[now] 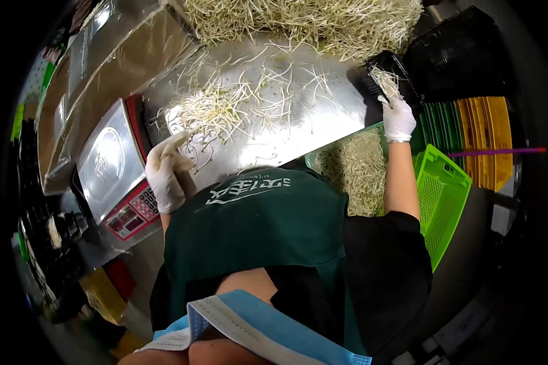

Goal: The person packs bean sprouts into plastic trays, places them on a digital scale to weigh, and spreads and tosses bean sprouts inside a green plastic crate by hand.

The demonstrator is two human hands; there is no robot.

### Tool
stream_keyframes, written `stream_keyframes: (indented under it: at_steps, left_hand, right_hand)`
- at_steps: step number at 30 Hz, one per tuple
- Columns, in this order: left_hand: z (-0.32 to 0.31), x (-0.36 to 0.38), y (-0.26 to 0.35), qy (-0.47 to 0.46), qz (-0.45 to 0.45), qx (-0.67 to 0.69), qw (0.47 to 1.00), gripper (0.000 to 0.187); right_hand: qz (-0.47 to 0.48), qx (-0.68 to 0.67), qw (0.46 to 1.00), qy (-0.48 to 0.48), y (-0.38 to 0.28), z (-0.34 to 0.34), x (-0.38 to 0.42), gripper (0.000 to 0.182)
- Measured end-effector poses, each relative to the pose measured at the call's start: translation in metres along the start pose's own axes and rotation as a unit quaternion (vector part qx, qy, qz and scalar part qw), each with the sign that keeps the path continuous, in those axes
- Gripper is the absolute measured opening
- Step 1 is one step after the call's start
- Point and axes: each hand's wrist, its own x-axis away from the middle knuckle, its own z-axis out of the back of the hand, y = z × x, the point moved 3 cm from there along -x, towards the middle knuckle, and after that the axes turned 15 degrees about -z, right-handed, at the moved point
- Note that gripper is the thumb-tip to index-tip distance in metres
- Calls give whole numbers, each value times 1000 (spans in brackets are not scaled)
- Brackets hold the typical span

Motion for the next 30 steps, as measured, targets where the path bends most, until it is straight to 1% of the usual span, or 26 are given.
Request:
stream_keyframes:
  at_steps: [1,2,3,4,5,6,8,9,10,12,13,14,15,16,17,18,19,20,22,23,24,25,26,28,29,30]
  left_hand:
    - [-9,-2,1,-20,21,10,1000,30]
    - [-16,-3,3,-40,41,20,998,31]
    - [-19,-5,4,-33,40,16,999,31]
    - [-22,-7,6,-65,32,11,997,32]
    - [-25,-8,6,-99,25,8,995,33]
    - [-29,-11,6,-182,-4,-18,983,59]
    - [-46,-12,-12,-214,35,183,959,75]
    - [-61,-10,-13,-220,67,235,944,95]
    - [-70,-9,-10,-174,62,297,937,87]
    - [-56,-20,-9,-67,101,240,963,70]
    - [-34,-22,-10,56,121,252,959,50]
    - [-15,-22,-1,83,73,286,952,39]
    - [8,-24,12,83,27,299,950,45]
    - [30,-25,26,83,-19,313,946,51]
    - [69,-26,22,110,-55,304,945,59]
    - [105,-24,21,149,-35,294,944,57]
    - [129,-22,26,184,-47,266,945,57]
    - [150,-21,31,220,-58,238,944,56]
    - [191,-24,26,249,-61,179,950,57]
    - [215,-25,17,259,-42,135,956,59]
    - [228,-21,21,338,-16,-32,941,58]
    - [232,-17,31,371,-160,-209,891,53]
    - [225,-11,40,382,-291,-376,793,49]
    - [139,3,83,330,-381,-329,799,45]
    - [117,7,79,145,-355,-353,853,41]
    - [83,8,62,13,-386,-358,850,41]
  right_hand:
    - [12,20,1000,-1,-2,6,-4,39]
    - [-33,71,996,-40,-18,22,-3,28]
    - [50,-63,997,-14,-36,40,6,21]
    - [127,-195,972,13,-54,56,15,14]
    - [216,-222,951,10,-81,71,23,13]
    - [299,-247,922,8,-106,81,37,17]
    - [428,-231,874,-7,-151,74,66,21]
    - [455,-250,851,-77,-175,70,87,25]
    - [481,-266,823,-144,-198,65,107,29]
    - [548,-310,754,-186,-231,44,135,33]
    - [551,-322,757,-139,-239,53,128,38]
    - [516,-348,769,-145,-245,63,112,48]
    - [481,-376,778,-150,-250,73,96,58]
    - [382,-393,820,-163,-238,46,76,72]
    - [346,-371,856,-98,-222,9,52,76]
    - [301,-278,909,-80,-198,-26,37,84]
    - [260,-172,948,-68,-174,-60,22,92]
    - [166,-136,963,-160,-160,-77,29,93]
    - [272,-80,947,-152,-170,-74,69,94]
    - [327,-97,924,-173,-181,-61,97,95]
    - [378,-114,899,-191,-196,-47,126,95]
    - [384,-114,896,-191,-211,-35,147,95]
    - [396,-94,886,-224,-225,-26,167,92]
    - [407,-69,873,-259,-232,-31,175,90]
    - [401,-146,867,-255,-230,-44,171,84]
    - [394,-224,856,-249,-230,-55,165,79]
